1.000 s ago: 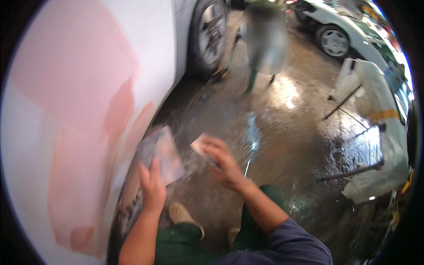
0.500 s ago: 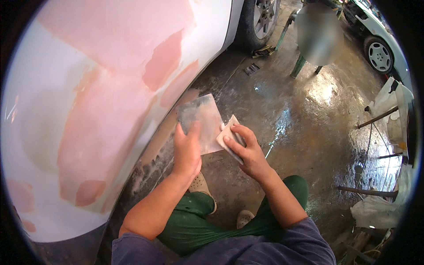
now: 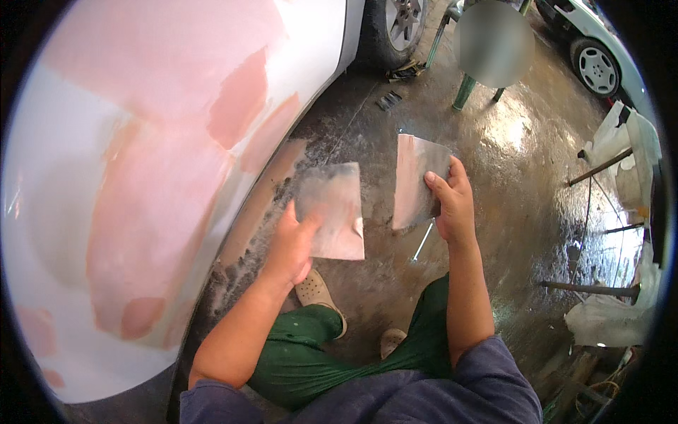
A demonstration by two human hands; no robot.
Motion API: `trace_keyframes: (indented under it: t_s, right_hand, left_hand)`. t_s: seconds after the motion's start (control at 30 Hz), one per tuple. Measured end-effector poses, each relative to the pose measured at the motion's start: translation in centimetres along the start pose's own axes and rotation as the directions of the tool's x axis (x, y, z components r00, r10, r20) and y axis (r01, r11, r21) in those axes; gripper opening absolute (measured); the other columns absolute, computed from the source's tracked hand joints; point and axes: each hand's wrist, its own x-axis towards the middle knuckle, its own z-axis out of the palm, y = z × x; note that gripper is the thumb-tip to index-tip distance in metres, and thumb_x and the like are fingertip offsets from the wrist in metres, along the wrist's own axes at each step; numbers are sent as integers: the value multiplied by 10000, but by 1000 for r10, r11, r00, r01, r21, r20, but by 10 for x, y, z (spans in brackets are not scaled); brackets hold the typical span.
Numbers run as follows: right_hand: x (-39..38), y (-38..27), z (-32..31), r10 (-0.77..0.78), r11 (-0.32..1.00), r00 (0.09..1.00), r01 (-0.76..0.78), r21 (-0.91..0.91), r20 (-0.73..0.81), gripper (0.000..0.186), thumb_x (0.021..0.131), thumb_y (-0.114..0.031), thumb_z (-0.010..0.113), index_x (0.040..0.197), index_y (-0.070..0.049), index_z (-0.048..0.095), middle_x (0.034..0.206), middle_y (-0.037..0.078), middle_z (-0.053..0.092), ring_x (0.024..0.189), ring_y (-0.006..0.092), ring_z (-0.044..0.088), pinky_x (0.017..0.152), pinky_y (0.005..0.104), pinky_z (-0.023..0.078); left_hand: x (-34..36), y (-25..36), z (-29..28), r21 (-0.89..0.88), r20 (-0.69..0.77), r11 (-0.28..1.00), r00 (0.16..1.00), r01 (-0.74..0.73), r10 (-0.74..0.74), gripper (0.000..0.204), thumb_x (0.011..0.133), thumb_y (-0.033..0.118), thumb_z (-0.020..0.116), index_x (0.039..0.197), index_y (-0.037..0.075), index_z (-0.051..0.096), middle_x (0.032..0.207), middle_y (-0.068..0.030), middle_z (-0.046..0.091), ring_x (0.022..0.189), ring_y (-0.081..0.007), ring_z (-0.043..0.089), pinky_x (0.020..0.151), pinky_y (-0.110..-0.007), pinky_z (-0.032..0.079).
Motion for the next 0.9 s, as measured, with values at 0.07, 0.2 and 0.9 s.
trace_keyframes:
  t_s: [0.07, 0.2, 0.9]
  right_hand:
    - [2, 7, 4, -1, 1000, 999, 0, -11, -50, 558, 941, -131, 686, 1433, 0, 458, 1224, 115, 611, 1102, 182, 592, 992, 331, 462]
    - [0, 12, 17, 43, 993, 997, -49, -104, -62, 587, 977, -173, 640, 1501, -39, 412, 1198, 121, 618, 1053, 168, 605, 937, 313, 487]
    - [-8, -52, -62, -383, 772, 905, 204, -603, -185, 592, 914, -180, 729, 1417, 16, 486, 1253, 146, 630, 1097, 223, 613, 946, 342, 499]
  left_hand:
    - [-5, -7, 6, 23, 41, 997, 997, 71, -72, 526, 1000, 192, 673, 1430, 8, 434, 1349, -127, 580, 1194, -214, 603, 1010, -376, 522]
    - [-12, -20, 17, 11, 106, 970, 965, 241, -241, 557, 987, 201, 697, 1438, 17, 427, 1336, -127, 589, 1174, -206, 618, 992, -380, 534]
    - [-19, 0, 9, 641, 155, 722, 965, -260, 210, 569, 988, 427, 665, 1226, -83, 584, 1028, -193, 707, 997, -245, 677, 895, -360, 516]
